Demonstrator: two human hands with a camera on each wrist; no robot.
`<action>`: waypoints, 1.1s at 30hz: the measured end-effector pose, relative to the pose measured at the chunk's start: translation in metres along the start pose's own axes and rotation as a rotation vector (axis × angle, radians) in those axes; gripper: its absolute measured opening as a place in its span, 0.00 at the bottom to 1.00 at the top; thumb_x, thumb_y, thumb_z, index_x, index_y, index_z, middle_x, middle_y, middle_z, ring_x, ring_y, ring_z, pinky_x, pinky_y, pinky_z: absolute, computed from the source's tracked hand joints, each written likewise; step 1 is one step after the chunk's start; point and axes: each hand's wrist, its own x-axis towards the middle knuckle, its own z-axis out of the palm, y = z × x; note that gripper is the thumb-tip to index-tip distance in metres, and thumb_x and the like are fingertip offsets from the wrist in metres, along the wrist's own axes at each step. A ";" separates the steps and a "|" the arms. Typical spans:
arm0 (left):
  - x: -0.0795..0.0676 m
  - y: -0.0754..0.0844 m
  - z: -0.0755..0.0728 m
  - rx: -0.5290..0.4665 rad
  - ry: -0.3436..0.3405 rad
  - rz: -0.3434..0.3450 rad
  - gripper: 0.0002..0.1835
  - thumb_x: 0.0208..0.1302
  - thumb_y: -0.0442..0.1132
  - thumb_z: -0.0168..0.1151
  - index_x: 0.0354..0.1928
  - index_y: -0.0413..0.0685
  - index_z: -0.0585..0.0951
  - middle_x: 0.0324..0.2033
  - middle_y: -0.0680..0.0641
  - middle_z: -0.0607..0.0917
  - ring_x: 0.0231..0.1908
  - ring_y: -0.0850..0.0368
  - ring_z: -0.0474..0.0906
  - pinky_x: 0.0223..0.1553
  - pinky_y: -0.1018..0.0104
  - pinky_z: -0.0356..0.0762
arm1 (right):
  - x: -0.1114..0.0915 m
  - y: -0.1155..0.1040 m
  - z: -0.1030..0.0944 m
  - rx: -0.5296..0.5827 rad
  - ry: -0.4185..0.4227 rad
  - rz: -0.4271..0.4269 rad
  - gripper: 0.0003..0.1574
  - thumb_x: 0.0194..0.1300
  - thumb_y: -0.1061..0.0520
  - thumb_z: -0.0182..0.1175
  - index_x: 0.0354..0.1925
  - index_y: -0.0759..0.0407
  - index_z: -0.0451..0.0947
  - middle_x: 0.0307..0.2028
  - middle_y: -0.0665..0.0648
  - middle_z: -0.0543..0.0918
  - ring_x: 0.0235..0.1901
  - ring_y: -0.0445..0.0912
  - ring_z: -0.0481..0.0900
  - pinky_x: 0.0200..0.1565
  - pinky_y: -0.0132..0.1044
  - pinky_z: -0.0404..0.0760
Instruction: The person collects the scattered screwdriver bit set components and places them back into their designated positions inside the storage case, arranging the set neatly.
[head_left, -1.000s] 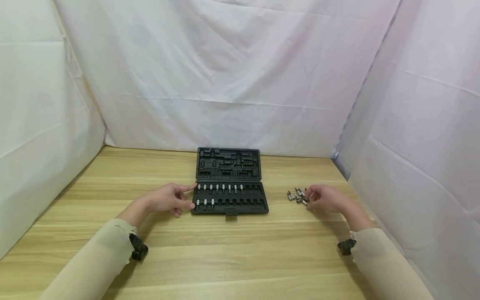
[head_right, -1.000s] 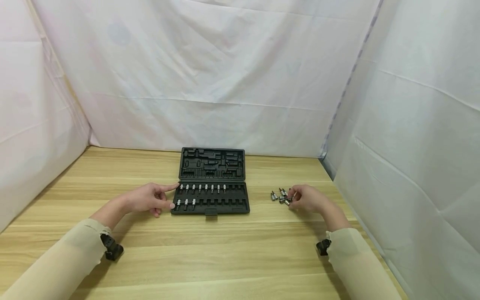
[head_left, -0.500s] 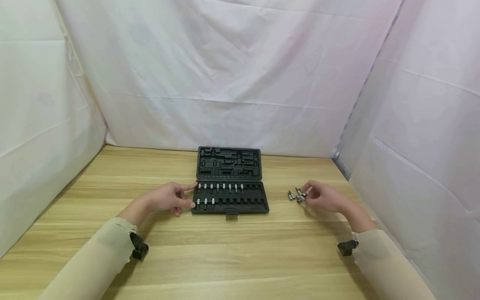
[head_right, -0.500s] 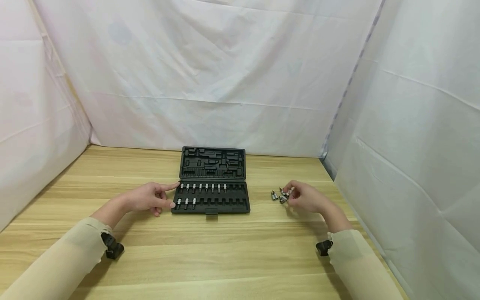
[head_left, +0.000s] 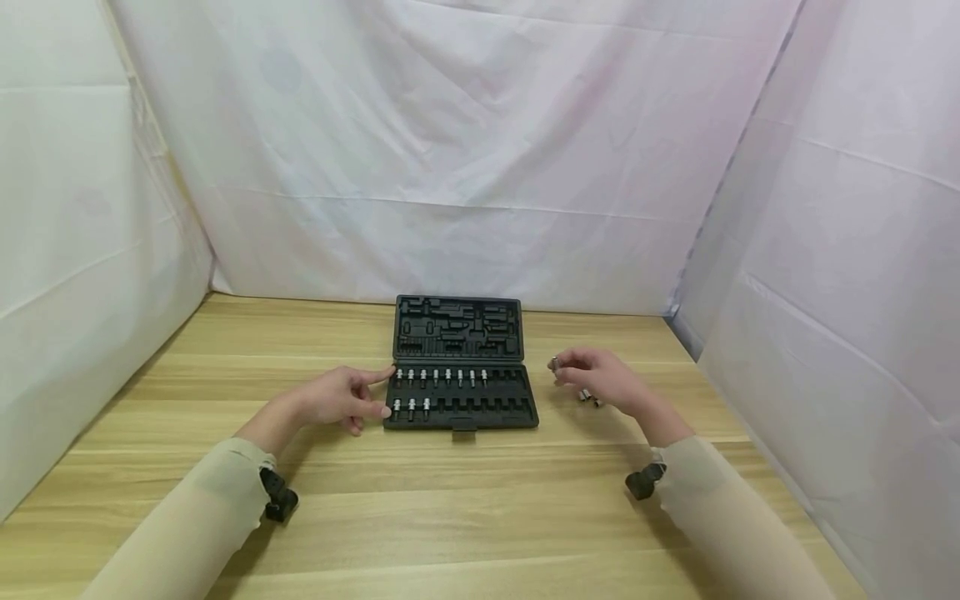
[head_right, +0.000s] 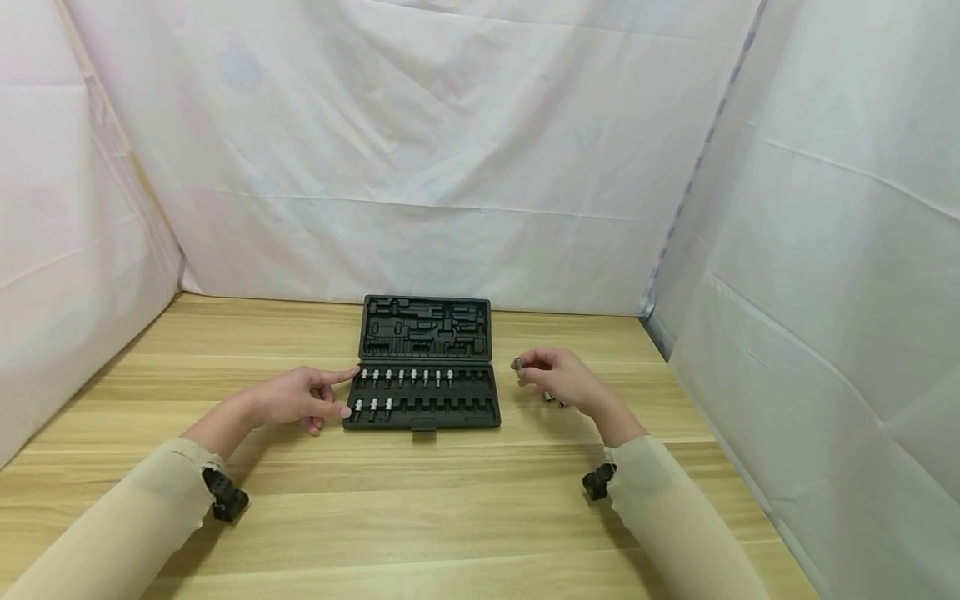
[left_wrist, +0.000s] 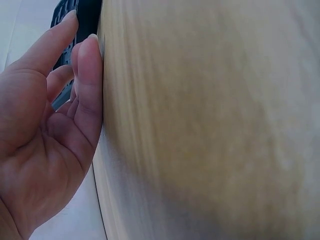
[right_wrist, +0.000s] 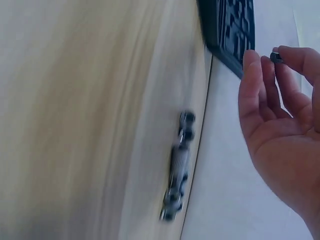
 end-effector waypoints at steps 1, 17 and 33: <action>0.000 0.000 0.000 -0.002 0.000 0.000 0.49 0.73 0.45 0.76 0.88 0.56 0.58 0.38 0.43 0.78 0.30 0.53 0.83 0.37 0.59 0.93 | 0.003 -0.002 0.003 0.015 0.002 -0.011 0.23 0.86 0.47 0.59 0.66 0.59 0.81 0.63 0.65 0.87 0.56 0.53 0.88 0.51 0.49 0.91; -0.001 0.000 0.000 -0.005 0.000 0.006 0.50 0.72 0.45 0.76 0.88 0.55 0.57 0.37 0.43 0.79 0.31 0.52 0.83 0.38 0.59 0.93 | 0.032 -0.029 0.038 0.374 -0.035 -0.039 0.30 0.85 0.62 0.58 0.78 0.65 0.70 0.67 0.71 0.82 0.57 0.50 0.91 0.67 0.57 0.87; -0.002 0.000 0.000 -0.010 -0.001 0.013 0.50 0.72 0.45 0.76 0.88 0.55 0.58 0.37 0.43 0.79 0.31 0.52 0.83 0.39 0.59 0.94 | 0.044 -0.034 0.047 0.390 -0.008 -0.041 0.29 0.82 0.61 0.63 0.75 0.64 0.73 0.62 0.72 0.81 0.53 0.49 0.91 0.61 0.46 0.92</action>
